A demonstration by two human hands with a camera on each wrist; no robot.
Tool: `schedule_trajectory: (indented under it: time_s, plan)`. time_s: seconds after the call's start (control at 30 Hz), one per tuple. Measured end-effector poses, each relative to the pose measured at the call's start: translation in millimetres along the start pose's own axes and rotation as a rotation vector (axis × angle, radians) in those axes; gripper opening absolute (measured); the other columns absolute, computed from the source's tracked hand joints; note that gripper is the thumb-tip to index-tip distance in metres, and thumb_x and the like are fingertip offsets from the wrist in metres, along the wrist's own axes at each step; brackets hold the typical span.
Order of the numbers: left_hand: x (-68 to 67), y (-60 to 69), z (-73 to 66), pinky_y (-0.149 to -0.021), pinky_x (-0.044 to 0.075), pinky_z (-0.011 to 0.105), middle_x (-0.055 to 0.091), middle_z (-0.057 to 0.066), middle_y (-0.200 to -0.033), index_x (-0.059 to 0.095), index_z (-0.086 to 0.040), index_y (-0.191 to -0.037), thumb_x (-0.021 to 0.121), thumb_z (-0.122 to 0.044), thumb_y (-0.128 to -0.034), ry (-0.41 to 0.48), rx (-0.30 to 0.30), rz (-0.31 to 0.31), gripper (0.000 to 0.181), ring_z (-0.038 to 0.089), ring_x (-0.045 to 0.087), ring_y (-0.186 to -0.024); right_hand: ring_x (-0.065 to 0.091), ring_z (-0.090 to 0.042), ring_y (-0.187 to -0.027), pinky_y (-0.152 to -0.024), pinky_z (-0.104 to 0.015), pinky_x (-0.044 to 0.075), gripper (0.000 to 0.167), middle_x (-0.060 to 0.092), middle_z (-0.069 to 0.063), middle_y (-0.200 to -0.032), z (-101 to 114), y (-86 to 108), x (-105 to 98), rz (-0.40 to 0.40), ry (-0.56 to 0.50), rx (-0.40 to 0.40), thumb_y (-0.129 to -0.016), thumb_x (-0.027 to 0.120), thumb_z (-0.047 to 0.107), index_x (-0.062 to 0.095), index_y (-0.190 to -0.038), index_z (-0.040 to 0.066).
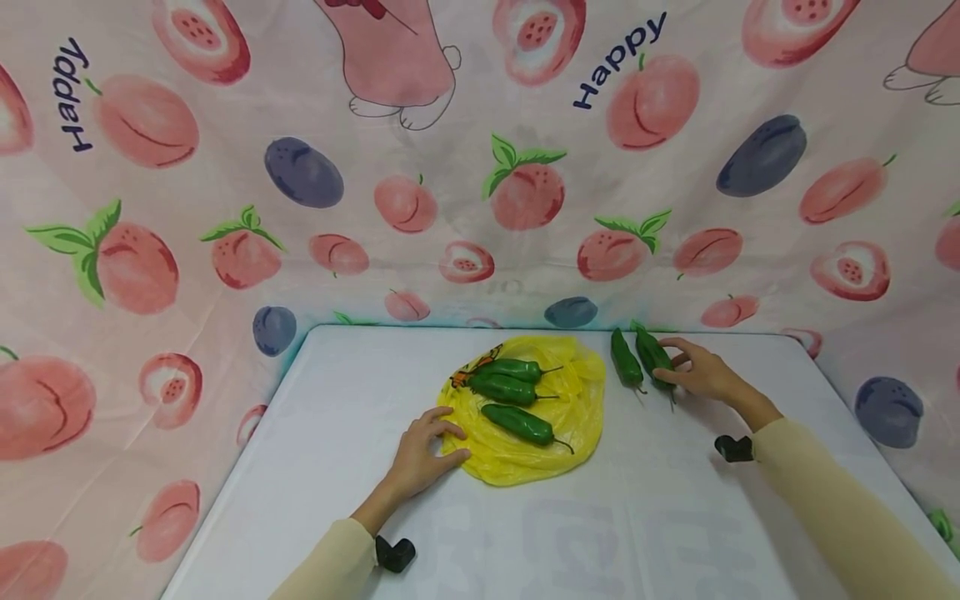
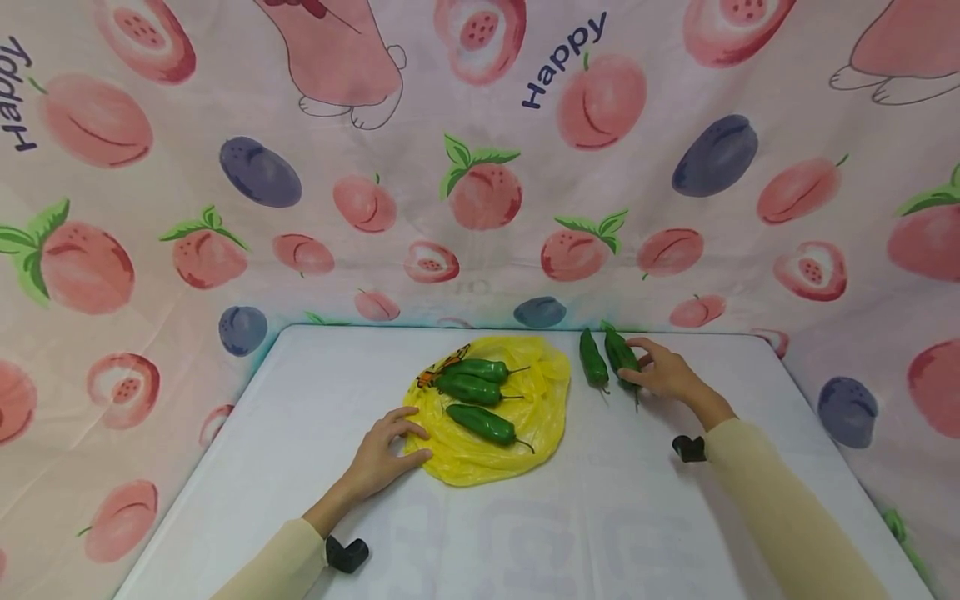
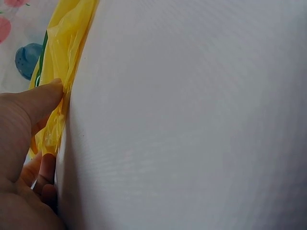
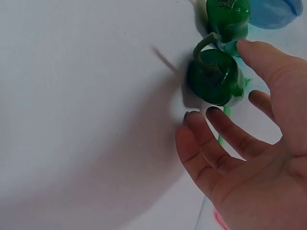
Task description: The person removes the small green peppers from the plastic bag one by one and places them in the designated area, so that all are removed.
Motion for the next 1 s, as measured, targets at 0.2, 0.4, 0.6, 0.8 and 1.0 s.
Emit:
schedule_trajectory:
  time_s: [0.2,0.4,0.6,0.8,1.0]
  plan:
    - [0.3,0.7,1.0,-0.111,0.029,0.066,0.054,0.012,-0.147,0.075,-0.020,-0.102,0.083,-0.026,-0.0878,0.000,-0.022,0.005,0.018,0.040,0.047,-0.136,0.064,-0.046,-0.104,-0.083,-0.058,0.054,0.067,0.061,-0.035,-0.124,0,1.1,-2,-0.004,0.021,-0.043,-0.097,0.072,0.034,0.041,-0.148,0.004]
    - [0.2,0.6,1.9,-0.111,0.029,0.066,0.055,0.011,-0.146,0.074,-0.021,-0.101,0.084,-0.026,-0.0873,0.015,-0.019,-0.002,0.017,0.039,0.048,-0.134,0.066,-0.042,-0.100,-0.082,-0.057,0.054,0.069,0.061,-0.034,-0.124,0,3.4,-4,-0.005,0.037,-0.071,-0.096,0.074,0.033,0.040,-0.149,0.005]
    - [0.6,-0.3,1.9,-0.111,0.029,0.065,0.055,0.011,-0.146,0.075,-0.021,-0.101,0.084,-0.027,-0.0871,0.015,-0.019,0.004,0.018,0.039,0.048,-0.134,0.067,-0.044,-0.102,-0.082,-0.057,0.056,0.075,0.055,-0.037,-0.130,-1,5.3,-4,-0.006,0.056,-0.077,-0.095,0.075,0.035,0.036,-0.152,0.004]
    - [-0.3,-0.5,0.0,-0.111,0.029,0.066,0.055,0.011,-0.146,0.075,-0.020,-0.101,0.084,-0.025,-0.0872,0.015,-0.017,0.000,0.017,0.039,0.049,-0.133,0.062,-0.052,-0.109,-0.085,-0.063,0.054,0.077,0.052,-0.037,-0.134,4,8.7,-4,-0.040,0.088,-0.115,-0.094,0.076,0.034,0.037,-0.153,0.002]
    - [-0.1,-0.1,0.9,-0.111,0.030,0.065,0.055,0.011,-0.146,0.075,-0.020,-0.101,0.084,-0.025,-0.0869,0.013,-0.013,-0.002,0.018,0.038,0.049,-0.133,0.063,-0.050,-0.108,-0.085,-0.065,0.053,0.076,0.051,-0.035,-0.135,9,14.5,-7,-0.097,0.117,-0.156,-0.093,0.077,0.031,0.039,-0.153,0.003]
Point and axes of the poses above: each hand's wrist, its own y-axis away from the middle knuckle, its own x-axis out of the palm, z = x × y, the point moved 1 cm from there along -y, towards the middle knuckle
